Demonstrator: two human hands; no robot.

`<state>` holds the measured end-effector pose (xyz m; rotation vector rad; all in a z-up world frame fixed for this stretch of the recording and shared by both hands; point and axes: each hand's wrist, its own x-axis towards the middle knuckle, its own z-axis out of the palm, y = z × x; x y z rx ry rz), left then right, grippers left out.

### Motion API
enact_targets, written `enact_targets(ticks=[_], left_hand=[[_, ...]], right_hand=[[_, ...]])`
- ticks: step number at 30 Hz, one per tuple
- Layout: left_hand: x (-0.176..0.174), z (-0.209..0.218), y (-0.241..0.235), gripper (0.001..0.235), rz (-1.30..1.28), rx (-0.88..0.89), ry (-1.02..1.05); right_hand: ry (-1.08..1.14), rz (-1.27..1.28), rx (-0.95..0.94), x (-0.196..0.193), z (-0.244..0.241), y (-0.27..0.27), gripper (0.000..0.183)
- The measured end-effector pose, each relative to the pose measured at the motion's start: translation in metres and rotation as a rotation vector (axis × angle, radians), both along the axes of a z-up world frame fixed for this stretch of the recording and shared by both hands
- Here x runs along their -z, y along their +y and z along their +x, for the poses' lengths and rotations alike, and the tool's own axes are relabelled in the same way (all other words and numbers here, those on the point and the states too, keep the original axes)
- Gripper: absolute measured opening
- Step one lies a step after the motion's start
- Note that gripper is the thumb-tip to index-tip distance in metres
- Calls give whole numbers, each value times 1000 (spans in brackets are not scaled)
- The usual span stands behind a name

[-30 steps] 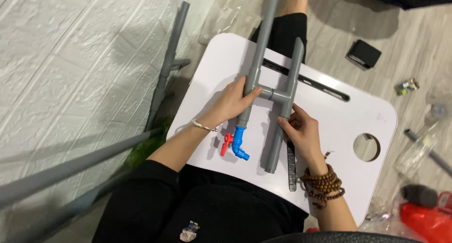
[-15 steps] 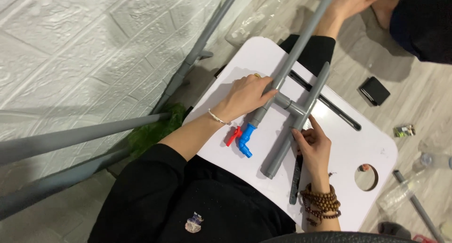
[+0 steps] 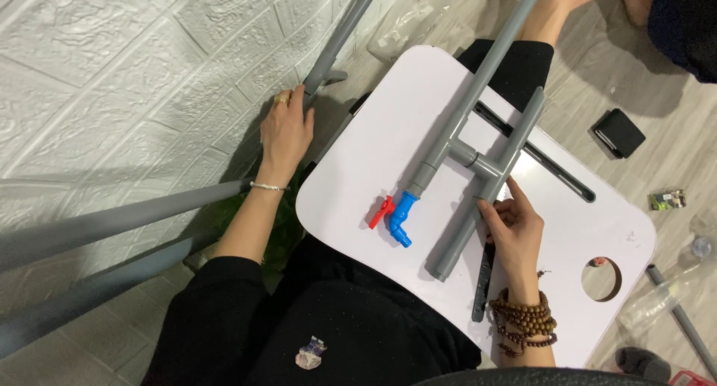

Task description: The person assembles a gray PVC pipe structure on a white lap desk. They connect multiple pipe segments and fittings, including a blue valve, then use a hand saw to cut a pipe segment and reassemble the pieces into a T-shaped frame.

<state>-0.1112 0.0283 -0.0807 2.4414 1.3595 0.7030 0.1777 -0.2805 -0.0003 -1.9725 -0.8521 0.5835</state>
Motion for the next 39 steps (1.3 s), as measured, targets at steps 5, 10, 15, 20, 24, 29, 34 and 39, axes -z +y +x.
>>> enact_targets(ticks=[5,10,15,20,24,29,34,39], left_hand=[[92,-11,12,63,139,14,73],[148,-6,27,49,53,22,85],[149,-2,39,38,36,39,108],[53,13,28,29,137,51,57],[-2,21,26,30,157,72,-26],[-74,29,20,32,215,121,-120],[-153,38,0,22,225,249,-385],[-181,60,-15,20,-232,455,-607]], right_hand=[[-3,-1,-4,-4,-2,2,68],[9,13,-2,-1,1,3,69],[19,16,11,-3,-2,2,70],[21,7,16,-2,-1,2,70],[29,14,16,5,3,0,71],[21,8,7,4,3,1,71],[0,-70,-4,-15,-4,8,79],[7,-80,-12,-18,-4,8,77]])
